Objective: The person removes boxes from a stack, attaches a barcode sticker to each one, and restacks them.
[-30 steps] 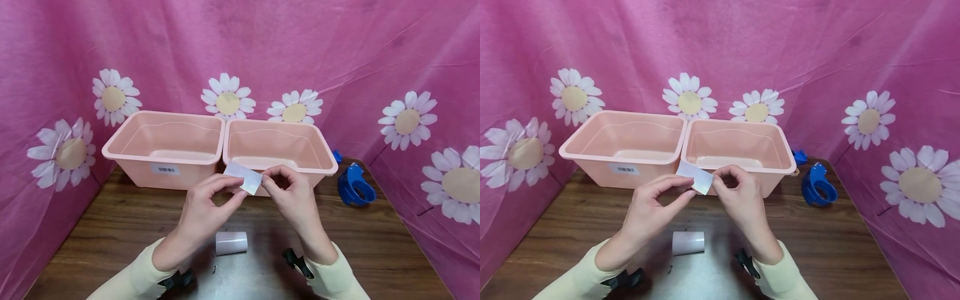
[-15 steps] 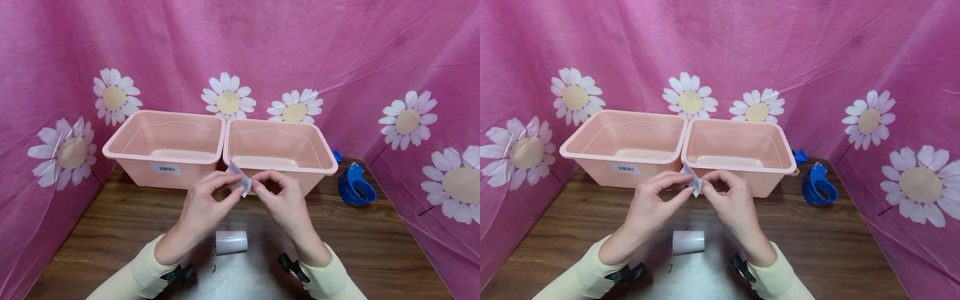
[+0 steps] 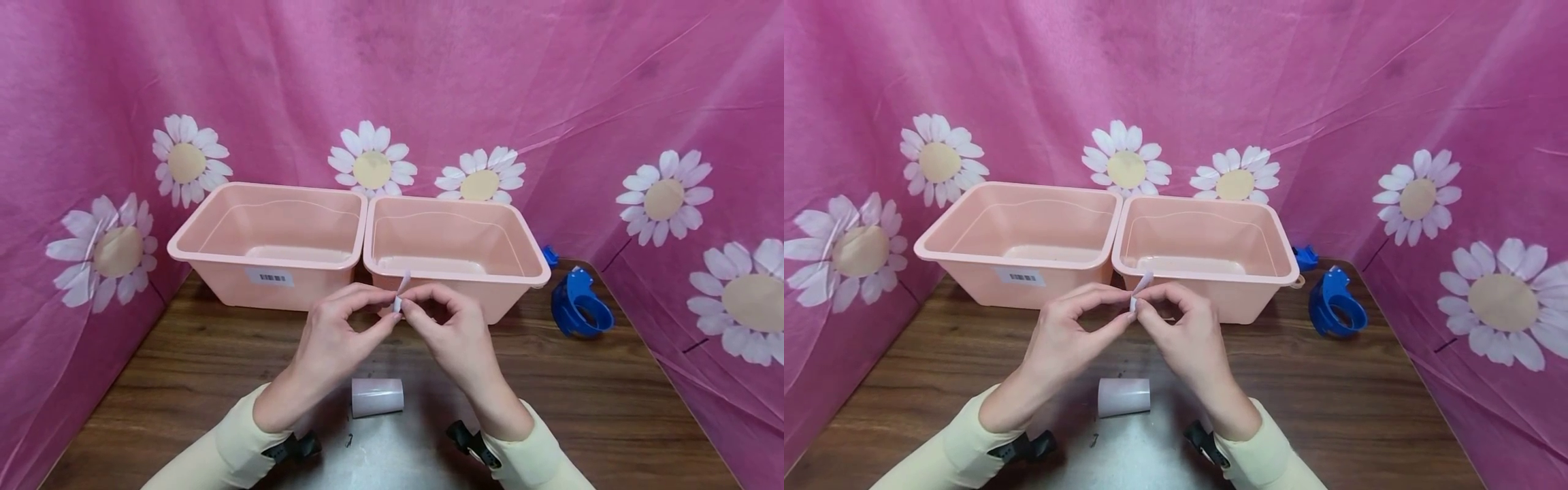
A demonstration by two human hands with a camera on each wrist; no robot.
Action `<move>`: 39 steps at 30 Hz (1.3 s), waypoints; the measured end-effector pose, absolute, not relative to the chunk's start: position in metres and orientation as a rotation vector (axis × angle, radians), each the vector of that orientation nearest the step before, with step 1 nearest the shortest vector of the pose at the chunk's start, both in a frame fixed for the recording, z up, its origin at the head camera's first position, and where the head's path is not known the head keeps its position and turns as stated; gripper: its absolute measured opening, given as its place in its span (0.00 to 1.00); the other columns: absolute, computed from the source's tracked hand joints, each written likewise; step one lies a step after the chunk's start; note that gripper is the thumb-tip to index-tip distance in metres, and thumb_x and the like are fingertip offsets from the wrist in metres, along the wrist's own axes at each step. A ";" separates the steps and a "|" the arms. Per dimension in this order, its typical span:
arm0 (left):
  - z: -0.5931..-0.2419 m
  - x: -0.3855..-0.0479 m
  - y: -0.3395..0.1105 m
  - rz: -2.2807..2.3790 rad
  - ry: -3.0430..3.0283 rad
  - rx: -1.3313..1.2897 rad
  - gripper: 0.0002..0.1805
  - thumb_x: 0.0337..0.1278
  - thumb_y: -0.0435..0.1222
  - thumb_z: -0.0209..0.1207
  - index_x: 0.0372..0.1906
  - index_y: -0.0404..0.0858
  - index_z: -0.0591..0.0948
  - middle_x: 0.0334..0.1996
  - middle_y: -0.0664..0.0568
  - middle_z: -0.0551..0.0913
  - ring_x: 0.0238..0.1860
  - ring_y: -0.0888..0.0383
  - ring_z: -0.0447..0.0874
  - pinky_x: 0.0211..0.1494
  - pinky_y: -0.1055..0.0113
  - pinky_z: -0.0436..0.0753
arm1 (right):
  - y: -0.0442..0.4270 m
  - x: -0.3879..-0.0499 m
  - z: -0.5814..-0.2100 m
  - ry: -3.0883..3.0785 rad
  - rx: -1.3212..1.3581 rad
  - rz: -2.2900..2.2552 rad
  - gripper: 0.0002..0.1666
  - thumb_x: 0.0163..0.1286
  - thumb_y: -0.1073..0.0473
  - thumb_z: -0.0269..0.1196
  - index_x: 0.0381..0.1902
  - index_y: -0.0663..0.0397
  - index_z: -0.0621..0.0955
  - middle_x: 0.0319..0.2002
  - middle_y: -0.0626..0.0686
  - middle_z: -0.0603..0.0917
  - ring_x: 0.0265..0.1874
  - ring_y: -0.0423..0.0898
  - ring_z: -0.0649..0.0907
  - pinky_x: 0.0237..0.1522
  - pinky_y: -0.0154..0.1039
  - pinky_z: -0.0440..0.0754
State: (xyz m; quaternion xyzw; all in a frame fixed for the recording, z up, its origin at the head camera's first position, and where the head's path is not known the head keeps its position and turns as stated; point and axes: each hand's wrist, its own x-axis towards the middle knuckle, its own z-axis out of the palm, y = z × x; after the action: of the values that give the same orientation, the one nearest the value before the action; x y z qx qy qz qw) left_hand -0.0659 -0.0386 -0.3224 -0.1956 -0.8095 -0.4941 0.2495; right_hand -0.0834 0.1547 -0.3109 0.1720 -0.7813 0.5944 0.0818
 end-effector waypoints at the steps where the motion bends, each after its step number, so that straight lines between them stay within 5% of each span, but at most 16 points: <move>1: -0.323 -0.066 -0.039 -1.349 -2.203 -0.536 0.11 0.62 0.34 0.80 0.49 0.41 0.96 0.44 0.54 0.96 0.45 0.59 0.93 0.47 0.71 0.87 | 0.154 -0.083 -0.311 -2.331 0.517 1.776 0.03 0.75 0.66 0.73 0.43 0.58 0.93 0.39 0.57 0.94 0.36 0.38 0.87 0.39 0.30 0.86; 12: -0.323 -0.068 -0.042 -1.436 -2.198 -0.561 0.11 0.64 0.31 0.78 0.49 0.42 0.96 0.45 0.55 0.96 0.44 0.58 0.94 0.47 0.72 0.90 | 0.153 -0.082 -0.311 -2.316 0.537 1.764 0.04 0.74 0.66 0.75 0.44 0.55 0.94 0.40 0.55 0.95 0.36 0.38 0.87 0.38 0.31 0.87; 23: -0.321 -0.070 -0.046 -1.546 -2.202 -0.539 0.11 0.65 0.31 0.77 0.50 0.42 0.96 0.46 0.55 0.96 0.43 0.63 0.93 0.49 0.61 0.95 | 0.154 -0.083 -0.311 -2.309 0.541 1.768 0.06 0.74 0.63 0.77 0.47 0.53 0.94 0.44 0.53 0.95 0.42 0.40 0.89 0.43 0.32 0.89; 31: -0.315 -0.070 -0.052 -1.643 -2.186 -0.539 0.11 0.64 0.28 0.77 0.50 0.39 0.95 0.47 0.51 0.96 0.42 0.65 0.91 0.47 0.69 0.93 | 0.165 -0.095 -0.308 -2.259 0.432 1.794 0.09 0.75 0.64 0.76 0.50 0.60 0.92 0.45 0.54 0.93 0.42 0.41 0.87 0.42 0.30 0.86; 39: -0.312 -0.071 -0.056 -1.698 -2.201 -0.524 0.13 0.64 0.27 0.77 0.52 0.38 0.95 0.49 0.49 0.95 0.43 0.64 0.91 0.48 0.72 0.92 | 0.179 -0.117 -0.314 -2.233 0.377 1.859 0.14 0.73 0.66 0.77 0.54 0.62 0.91 0.44 0.44 0.91 0.44 0.41 0.88 0.45 0.29 0.88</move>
State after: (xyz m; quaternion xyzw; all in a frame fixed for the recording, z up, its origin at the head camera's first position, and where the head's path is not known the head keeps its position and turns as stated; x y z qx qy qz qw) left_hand -0.0712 -0.0558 -0.3117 -0.1828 -0.7686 -0.5929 0.1559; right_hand -0.1171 0.1787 -0.3142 0.1280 -0.7578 0.6310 0.1058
